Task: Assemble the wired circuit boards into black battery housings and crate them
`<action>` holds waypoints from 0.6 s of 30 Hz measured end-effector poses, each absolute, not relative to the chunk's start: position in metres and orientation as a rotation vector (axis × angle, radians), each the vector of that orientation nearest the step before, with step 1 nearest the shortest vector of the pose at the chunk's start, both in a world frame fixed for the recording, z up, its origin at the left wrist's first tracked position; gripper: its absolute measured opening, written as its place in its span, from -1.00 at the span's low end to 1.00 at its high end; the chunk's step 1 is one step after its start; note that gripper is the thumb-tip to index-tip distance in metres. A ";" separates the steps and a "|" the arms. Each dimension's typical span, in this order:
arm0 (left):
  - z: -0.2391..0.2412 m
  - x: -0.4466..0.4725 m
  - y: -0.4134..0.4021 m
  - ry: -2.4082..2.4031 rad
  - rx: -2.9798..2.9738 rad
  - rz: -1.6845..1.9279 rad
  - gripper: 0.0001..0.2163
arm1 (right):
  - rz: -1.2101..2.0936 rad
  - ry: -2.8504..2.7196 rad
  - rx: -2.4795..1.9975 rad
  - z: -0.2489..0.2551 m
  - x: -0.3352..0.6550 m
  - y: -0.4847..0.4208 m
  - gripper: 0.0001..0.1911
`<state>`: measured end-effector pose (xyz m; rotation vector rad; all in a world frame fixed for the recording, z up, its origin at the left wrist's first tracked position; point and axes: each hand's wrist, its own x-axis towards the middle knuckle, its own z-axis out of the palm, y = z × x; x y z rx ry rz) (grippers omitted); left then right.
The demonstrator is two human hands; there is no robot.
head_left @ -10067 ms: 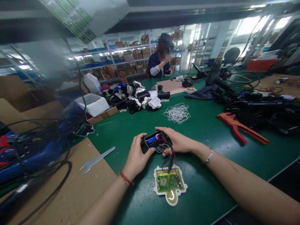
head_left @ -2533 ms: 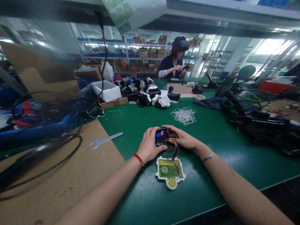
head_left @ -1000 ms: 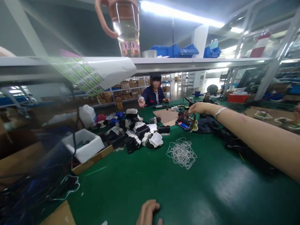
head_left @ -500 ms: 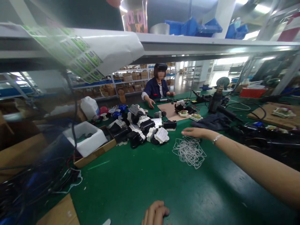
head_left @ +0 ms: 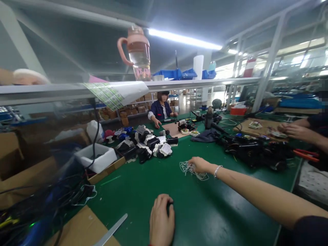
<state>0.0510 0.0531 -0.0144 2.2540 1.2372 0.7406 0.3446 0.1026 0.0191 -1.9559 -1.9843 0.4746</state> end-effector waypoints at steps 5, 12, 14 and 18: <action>-0.006 0.045 0.042 1.183 2.432 0.824 -0.83 | 0.366 -1.814 -2.012 0.055 0.352 0.029 -0.67; 0.003 0.042 0.021 0.853 2.629 0.883 -0.75 | 0.390 -1.563 -2.101 0.111 0.356 -0.101 -0.77; 0.004 0.046 0.016 0.730 2.685 0.892 -0.75 | 0.400 -1.461 -2.131 0.121 0.356 -0.143 -0.78; -0.002 0.049 0.018 0.576 2.780 0.915 -0.78 | 0.384 -1.205 -2.243 0.130 0.354 -0.231 -0.77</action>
